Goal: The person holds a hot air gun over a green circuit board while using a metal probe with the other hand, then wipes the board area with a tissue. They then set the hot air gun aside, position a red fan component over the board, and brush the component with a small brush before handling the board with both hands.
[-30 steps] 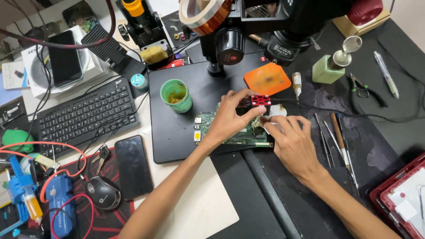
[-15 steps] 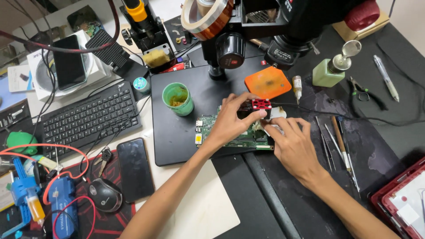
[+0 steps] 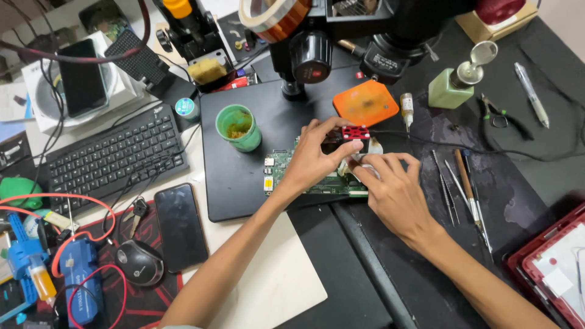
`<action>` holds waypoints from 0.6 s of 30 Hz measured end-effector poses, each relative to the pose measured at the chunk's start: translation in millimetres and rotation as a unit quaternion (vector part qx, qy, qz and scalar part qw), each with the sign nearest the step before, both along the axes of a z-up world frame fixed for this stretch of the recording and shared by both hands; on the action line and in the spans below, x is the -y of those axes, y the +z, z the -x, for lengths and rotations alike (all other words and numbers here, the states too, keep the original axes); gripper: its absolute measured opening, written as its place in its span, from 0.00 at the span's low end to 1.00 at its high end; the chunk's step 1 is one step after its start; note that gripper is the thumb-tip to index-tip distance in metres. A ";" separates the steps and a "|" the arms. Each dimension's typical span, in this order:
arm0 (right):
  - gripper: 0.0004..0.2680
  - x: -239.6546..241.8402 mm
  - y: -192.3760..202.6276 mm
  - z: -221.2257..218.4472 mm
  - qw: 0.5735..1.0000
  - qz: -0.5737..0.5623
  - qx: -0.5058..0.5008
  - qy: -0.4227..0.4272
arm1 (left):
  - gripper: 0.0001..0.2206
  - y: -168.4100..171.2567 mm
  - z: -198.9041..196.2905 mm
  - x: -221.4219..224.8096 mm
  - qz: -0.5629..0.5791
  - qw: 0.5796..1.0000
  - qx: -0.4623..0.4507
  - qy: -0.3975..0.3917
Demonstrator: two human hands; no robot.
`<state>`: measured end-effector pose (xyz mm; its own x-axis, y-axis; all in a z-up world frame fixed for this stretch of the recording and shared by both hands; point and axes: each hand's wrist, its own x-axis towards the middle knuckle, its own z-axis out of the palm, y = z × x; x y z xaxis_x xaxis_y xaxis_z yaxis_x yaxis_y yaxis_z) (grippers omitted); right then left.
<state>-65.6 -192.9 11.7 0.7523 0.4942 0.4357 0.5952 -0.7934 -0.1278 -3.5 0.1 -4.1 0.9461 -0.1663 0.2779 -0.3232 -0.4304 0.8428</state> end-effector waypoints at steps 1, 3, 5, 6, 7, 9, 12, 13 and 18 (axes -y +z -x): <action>0.15 -1.5 -0.4 2.6 1.000 0.002 -0.007 0.000 | 0.21 -1.1 3.0 -1.2 0.002 1.000 -0.007 0.000; 0.16 -1.4 3.2 -1.5 1.000 -0.005 -0.005 -0.001 | 0.20 3.5 -5.3 0.9 0.019 1.000 0.015 -0.014; 0.16 -0.6 5.4 1.3 1.000 -0.004 -0.011 -0.002 | 0.19 1.2 -3.8 1.6 0.028 1.000 0.006 -0.007; 0.17 -1.6 5.5 1.0 1.000 -0.009 -0.012 -0.001 | 0.19 0.4 -5.3 0.6 0.033 0.999 0.000 0.001; 0.17 -2.4 4.8 -1.4 1.000 -0.009 -0.013 -0.004 | 0.19 0.3 -7.7 1.0 0.032 0.999 0.000 -0.003; 0.17 -5.1 1.6 1.3 1.000 -0.003 -0.013 0.004 | 0.18 -4.9 -0.4 -0.7 0.025 1.000 0.013 0.011; 0.17 -4.5 2.2 -1.9 1.000 0.007 -0.003 0.003 | 0.18 -2.9 -4.8 0.3 0.031 0.999 0.010 0.008; 0.17 -3.2 3.6 -4.3 1.000 0.007 -0.001 0.001 | 0.18 -2.6 -5.4 -0.1 0.031 0.999 0.012 0.006; 0.14 3.7 -1.0 -6.8 0.999 0.018 0.002 -0.029 | 0.19 1.0 -4.8 0.0 0.049 0.999 -0.019 0.010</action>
<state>-58.9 -196.6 10.7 0.7785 0.4652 0.4213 0.5484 -0.8307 -0.0962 1.3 0.1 -3.1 0.9590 -0.1211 0.2563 -0.2830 -0.3521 0.8922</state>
